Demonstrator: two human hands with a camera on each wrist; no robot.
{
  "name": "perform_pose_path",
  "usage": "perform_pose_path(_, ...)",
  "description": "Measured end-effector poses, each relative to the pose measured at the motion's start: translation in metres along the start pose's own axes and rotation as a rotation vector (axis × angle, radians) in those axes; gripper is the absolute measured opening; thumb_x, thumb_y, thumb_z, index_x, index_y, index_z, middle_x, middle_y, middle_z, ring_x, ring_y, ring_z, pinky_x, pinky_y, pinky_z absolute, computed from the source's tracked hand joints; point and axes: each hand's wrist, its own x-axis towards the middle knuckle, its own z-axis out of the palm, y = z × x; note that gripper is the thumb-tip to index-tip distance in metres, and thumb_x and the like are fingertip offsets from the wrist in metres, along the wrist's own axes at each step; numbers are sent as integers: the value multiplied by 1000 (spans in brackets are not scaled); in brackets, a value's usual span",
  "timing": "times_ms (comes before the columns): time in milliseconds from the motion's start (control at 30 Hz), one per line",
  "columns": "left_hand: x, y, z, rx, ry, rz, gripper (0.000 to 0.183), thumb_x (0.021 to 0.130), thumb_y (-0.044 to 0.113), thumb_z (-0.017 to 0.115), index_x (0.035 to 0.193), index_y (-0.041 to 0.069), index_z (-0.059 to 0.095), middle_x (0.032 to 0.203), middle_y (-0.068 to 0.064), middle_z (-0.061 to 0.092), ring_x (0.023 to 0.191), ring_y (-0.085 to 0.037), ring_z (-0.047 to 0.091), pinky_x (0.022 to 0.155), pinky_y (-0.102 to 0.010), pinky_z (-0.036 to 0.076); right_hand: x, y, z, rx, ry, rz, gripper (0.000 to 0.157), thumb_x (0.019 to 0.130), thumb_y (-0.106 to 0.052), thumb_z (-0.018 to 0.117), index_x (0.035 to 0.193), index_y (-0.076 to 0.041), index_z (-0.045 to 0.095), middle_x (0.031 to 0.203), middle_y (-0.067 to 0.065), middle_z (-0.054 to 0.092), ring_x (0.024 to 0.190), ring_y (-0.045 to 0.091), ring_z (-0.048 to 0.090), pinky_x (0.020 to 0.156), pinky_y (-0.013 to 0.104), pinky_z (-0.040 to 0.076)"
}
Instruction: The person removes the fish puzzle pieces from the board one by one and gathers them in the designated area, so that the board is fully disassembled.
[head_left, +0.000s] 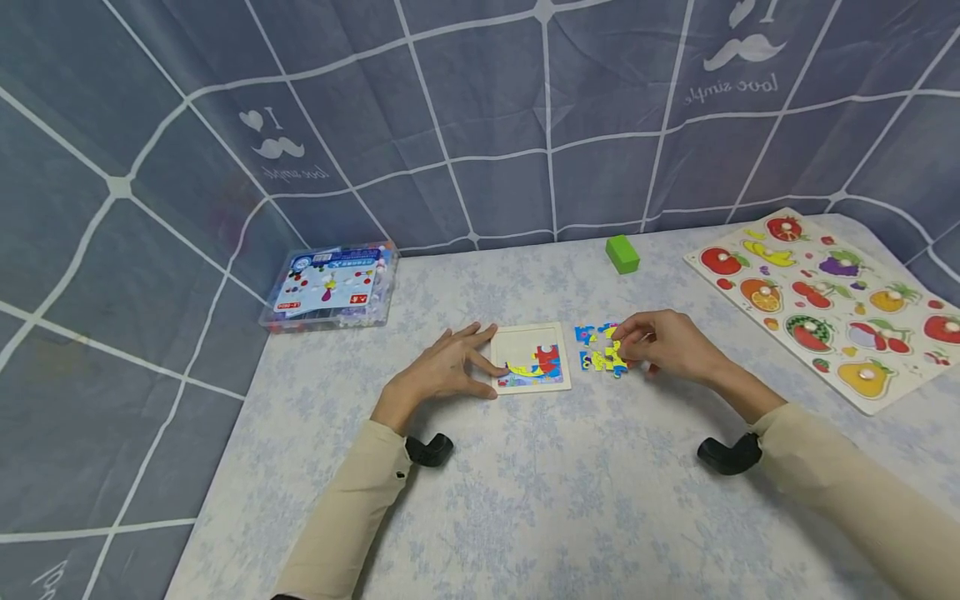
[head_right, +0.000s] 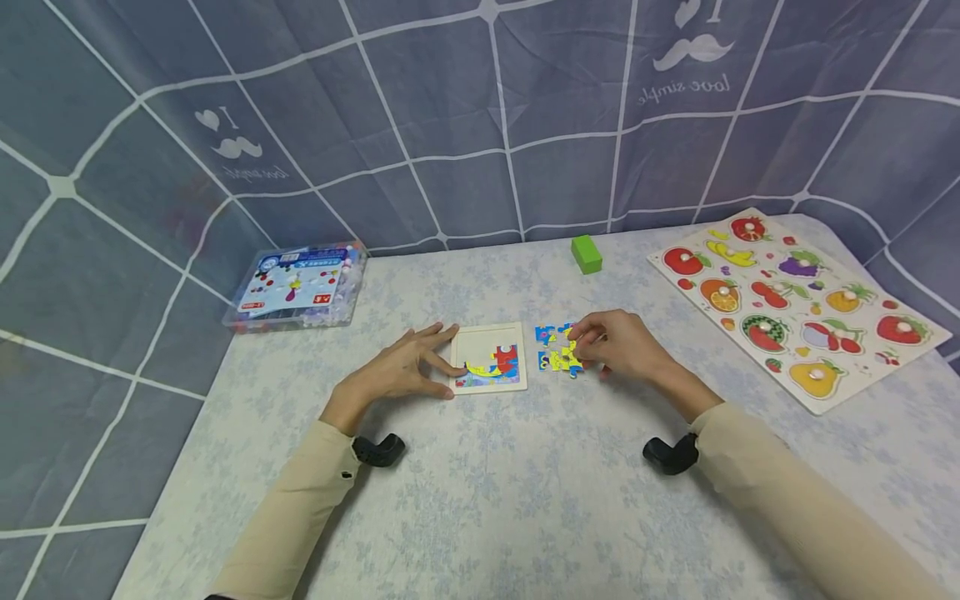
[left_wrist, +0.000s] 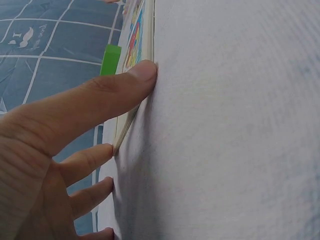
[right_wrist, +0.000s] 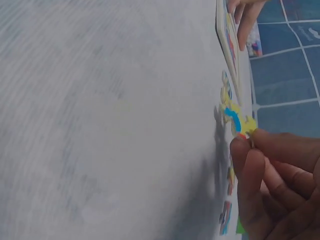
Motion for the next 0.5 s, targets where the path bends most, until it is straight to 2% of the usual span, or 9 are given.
perform_pose_path(200, 0, 0, 1, -3, 4, 4, 40, 77, 32, 85, 114, 23, 75, 159, -5, 27, 150, -26, 11, 118, -57, 2, -1, 5, -2, -61, 29, 26, 17, 90, -7, 67, 106, 0, 70, 86, 6, 70, 69, 20, 60, 51, 31, 52)
perform_pose_path(500, 0, -1, 1, -4, 5, 2, 41, 76, 33, 85, 114, 23, 75, 159, -5, 27, 150, -26, 11, 119, -57, 2, 4, 8, 2, -131, 65, 9, 14, 88, -8, 71, 100, -1, 72, 82, 4, 68, 69, 17, 57, 54, 27, 46)
